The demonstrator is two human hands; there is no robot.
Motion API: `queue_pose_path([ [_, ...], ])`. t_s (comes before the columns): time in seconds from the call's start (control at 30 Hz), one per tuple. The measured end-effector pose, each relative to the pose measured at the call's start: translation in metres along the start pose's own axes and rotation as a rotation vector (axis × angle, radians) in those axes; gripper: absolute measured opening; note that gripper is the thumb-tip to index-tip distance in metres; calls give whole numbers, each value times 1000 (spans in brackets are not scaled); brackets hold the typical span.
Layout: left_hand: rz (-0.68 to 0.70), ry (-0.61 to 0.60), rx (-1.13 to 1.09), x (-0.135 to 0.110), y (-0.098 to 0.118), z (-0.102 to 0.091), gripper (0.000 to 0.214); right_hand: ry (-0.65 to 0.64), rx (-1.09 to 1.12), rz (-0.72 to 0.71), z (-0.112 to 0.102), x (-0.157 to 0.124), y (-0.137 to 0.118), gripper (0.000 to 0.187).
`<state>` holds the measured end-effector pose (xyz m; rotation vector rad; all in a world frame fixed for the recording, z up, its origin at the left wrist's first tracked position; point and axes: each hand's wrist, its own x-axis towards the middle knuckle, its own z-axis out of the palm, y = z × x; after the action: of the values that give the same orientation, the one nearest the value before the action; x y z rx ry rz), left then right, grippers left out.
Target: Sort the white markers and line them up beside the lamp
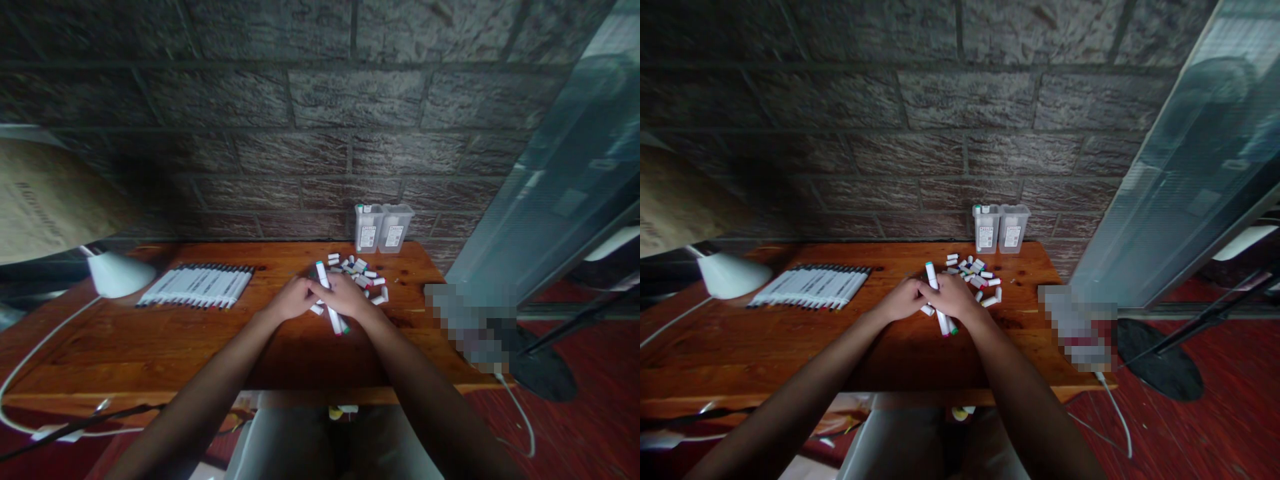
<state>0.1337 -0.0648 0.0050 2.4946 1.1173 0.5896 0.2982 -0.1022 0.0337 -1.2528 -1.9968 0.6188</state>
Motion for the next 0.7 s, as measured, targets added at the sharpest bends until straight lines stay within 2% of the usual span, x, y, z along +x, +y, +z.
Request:
queue_pose_path([
  [0.4,-28,-18,-7,1,3,-1,19,-14,-4,0,0,0,1,35],
  [0.7,13,-16,7,1,5,-3,19,-21,-74,-14,-2,0,0,35],
])
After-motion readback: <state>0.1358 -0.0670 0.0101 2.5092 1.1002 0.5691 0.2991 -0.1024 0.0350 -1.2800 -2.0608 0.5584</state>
